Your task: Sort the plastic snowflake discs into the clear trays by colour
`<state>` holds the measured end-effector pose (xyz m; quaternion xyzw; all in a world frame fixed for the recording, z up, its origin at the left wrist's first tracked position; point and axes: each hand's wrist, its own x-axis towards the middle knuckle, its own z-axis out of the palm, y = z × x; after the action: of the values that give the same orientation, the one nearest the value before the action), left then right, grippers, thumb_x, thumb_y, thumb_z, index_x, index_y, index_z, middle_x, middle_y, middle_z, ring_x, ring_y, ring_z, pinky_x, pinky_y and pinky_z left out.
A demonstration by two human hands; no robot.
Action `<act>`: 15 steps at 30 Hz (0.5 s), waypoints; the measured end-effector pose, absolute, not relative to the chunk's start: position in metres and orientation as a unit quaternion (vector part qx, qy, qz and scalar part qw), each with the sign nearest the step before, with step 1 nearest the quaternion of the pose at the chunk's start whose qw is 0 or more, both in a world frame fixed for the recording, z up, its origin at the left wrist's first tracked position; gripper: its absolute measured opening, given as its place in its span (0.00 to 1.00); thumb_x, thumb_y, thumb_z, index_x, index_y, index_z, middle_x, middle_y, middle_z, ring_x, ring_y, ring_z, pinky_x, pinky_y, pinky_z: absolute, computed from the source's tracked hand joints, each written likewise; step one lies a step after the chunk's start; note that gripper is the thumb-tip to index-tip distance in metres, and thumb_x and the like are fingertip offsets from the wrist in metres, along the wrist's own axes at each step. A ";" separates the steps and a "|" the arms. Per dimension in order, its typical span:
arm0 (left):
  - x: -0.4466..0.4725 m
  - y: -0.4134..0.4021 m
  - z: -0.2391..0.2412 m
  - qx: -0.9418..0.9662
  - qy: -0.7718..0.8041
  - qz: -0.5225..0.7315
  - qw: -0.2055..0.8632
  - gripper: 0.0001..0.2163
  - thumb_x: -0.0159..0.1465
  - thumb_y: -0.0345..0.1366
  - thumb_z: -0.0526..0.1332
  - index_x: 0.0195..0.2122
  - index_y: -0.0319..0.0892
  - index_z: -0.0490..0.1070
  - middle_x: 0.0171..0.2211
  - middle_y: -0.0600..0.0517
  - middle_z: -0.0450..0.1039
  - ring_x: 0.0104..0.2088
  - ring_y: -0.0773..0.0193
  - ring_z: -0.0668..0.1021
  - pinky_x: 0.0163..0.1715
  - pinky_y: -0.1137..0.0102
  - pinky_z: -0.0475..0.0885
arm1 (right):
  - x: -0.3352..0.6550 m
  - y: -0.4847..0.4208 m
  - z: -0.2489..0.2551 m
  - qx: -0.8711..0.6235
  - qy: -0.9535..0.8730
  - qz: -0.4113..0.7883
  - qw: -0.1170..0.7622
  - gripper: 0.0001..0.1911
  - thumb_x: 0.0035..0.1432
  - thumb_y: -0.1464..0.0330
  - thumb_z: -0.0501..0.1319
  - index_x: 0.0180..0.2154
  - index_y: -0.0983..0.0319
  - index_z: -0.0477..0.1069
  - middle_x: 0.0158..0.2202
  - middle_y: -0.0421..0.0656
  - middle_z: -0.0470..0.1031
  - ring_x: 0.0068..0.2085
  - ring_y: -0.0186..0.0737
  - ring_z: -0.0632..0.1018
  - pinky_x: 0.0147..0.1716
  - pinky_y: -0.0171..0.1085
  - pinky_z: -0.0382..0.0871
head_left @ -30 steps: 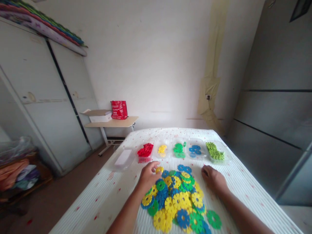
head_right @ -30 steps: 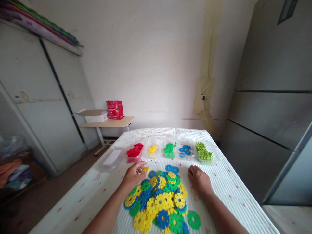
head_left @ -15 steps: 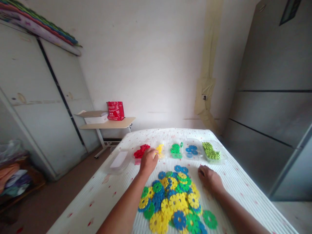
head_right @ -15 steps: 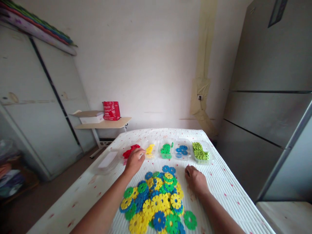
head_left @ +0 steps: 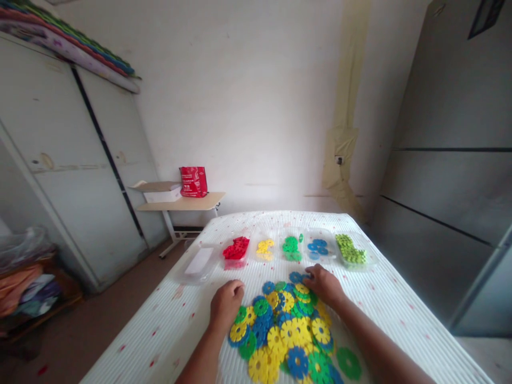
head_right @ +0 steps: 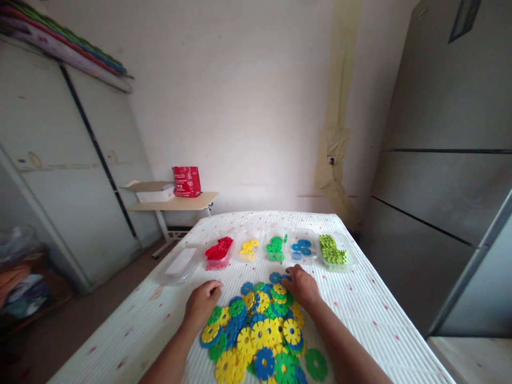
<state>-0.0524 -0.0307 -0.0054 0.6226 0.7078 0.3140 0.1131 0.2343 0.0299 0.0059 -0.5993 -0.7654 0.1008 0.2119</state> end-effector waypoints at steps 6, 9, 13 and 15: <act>-0.055 -0.029 -0.008 0.616 0.704 0.332 0.123 0.08 0.58 0.31 0.54 0.33 0.43 0.73 0.34 0.51 0.77 0.36 0.65 0.76 0.36 0.75 0.64 | 0.237 0.036 0.003 -0.601 -0.759 0.119 0.223 0.06 0.46 0.69 0.59 0.31 0.61 0.70 0.31 0.42 0.73 0.31 0.36 0.73 0.28 0.31 0.58; -0.055 -0.029 -0.009 0.618 0.702 0.332 0.120 0.09 0.57 0.30 0.54 0.33 0.43 0.73 0.34 0.51 0.77 0.36 0.65 0.76 0.36 0.74 0.64 | 0.246 0.040 0.006 -0.612 -0.740 0.133 0.244 0.05 0.44 0.73 0.58 0.29 0.62 0.68 0.26 0.40 0.72 0.29 0.35 0.72 0.28 0.30 0.59; -0.054 -0.029 -0.009 0.619 0.702 0.332 0.119 0.09 0.58 0.30 0.53 0.32 0.43 0.73 0.34 0.51 0.77 0.35 0.66 0.76 0.35 0.75 0.64 | 0.246 0.044 0.009 -0.618 -0.719 0.168 0.270 0.06 0.47 0.73 0.56 0.31 0.63 0.68 0.26 0.39 0.73 0.25 0.32 0.72 0.24 0.29 0.61; -0.054 -0.030 -0.008 0.618 0.704 0.330 0.115 0.09 0.58 0.31 0.54 0.32 0.43 0.73 0.34 0.51 0.77 0.35 0.66 0.76 0.35 0.75 0.63 | 0.238 0.045 0.009 -0.610 -0.719 0.192 0.271 0.08 0.49 0.73 0.55 0.35 0.63 0.69 0.24 0.37 0.73 0.20 0.30 0.71 0.20 0.28 0.60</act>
<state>-0.0535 -0.0296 -0.0084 0.6184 0.7040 0.3298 0.1146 0.2383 0.0454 0.0095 -0.6102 -0.7193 0.1923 0.2708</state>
